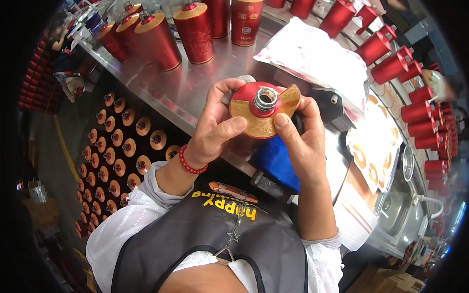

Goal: The person applies a red label to a red cylindrical container, smooths it, and then places a gold cap on top. They repeat this process with a second cylinder, handling each item one at a time.

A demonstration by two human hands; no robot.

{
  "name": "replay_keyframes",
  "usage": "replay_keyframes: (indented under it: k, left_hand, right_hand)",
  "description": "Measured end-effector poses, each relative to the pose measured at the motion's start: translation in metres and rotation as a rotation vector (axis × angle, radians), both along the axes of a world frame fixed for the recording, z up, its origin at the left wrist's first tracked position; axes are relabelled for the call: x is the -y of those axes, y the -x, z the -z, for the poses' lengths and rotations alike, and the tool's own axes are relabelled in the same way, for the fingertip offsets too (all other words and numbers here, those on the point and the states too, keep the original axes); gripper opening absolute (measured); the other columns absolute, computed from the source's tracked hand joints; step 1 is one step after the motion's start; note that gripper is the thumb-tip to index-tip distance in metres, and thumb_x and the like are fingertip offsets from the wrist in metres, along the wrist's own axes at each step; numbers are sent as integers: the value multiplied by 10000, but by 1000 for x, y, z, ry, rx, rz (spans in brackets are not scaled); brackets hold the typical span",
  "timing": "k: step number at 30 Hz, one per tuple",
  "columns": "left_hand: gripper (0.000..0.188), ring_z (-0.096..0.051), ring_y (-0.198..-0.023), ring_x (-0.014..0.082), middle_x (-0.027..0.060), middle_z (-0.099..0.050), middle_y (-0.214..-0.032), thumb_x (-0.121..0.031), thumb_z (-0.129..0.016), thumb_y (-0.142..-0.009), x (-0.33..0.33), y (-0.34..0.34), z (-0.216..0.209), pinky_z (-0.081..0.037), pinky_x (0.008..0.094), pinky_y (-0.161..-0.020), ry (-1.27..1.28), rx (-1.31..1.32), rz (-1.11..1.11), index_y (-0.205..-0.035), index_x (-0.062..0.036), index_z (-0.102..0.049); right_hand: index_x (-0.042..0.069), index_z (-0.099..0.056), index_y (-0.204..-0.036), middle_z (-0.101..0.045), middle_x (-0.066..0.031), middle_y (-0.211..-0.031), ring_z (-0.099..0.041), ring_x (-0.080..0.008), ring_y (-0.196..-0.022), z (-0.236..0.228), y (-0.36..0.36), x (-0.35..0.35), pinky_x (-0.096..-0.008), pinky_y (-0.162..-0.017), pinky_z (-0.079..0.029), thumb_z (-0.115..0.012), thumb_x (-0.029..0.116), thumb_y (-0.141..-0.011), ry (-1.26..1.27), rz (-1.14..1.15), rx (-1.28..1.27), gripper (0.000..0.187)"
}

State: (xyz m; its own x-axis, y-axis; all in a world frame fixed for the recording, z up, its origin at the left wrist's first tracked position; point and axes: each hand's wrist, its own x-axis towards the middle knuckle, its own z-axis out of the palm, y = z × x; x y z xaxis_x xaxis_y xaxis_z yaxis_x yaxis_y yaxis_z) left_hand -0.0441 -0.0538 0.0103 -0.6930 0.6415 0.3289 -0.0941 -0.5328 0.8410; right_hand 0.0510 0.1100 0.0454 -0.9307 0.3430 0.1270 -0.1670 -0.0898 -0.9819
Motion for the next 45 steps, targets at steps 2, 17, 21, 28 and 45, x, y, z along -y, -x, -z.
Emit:
replay_keyframes:
  k: [2,17,21,28,45]
  left_hand:
    - [661,-433,-1365,240,150,-376,-1469,-148,-657,-930,0,0,0,-354,410,-1154,6,6,8,-1443,-49,-253]
    - [655,-493,-1304,230,153,-464,-1395,-117,-645,-887,-2,-3,-13,-389,395,-1122,29,139,20,-1420,-41,-271]
    - [613,-544,-1240,220,148,-527,-1322,-95,-648,-859,0,-1,-19,-428,382,-1083,37,247,46,-1375,-38,-322]
    - [457,-580,-1179,204,113,-558,-1262,-77,-608,-858,-3,7,-27,-441,350,-1058,-2,381,69,-1279,-31,-436]
    - [476,-335,-1342,581,334,-374,-1412,-100,-684,-909,14,-59,13,-278,679,-1111,448,-1187,-662,-1320,-95,-444]
  right_hand:
    - [17,-533,-1221,-603,-78,-1244,-517,-138,-1171,0,0,1,-310,-1059,-380,-704,179,-952,-5,8,-14,357]
    - [32,-513,-1222,-575,-67,-1231,-490,-143,-1177,-5,1,-2,-309,-1064,-359,-746,224,-914,-31,-34,48,431]
    - [31,-513,-1223,-573,-63,-1224,-489,-143,-1175,-2,0,-3,-305,-1059,-359,-740,215,-912,-34,-49,63,427]
    - [29,-516,-1233,-573,-68,-1216,-497,-140,-1171,-2,-1,0,-304,-1044,-378,-713,170,-923,-39,-45,36,394]
    - [44,-481,-1252,-541,-37,-1189,-481,-108,-1137,4,-7,-2,-295,-1022,-392,-724,228,-929,-190,-64,-41,444]
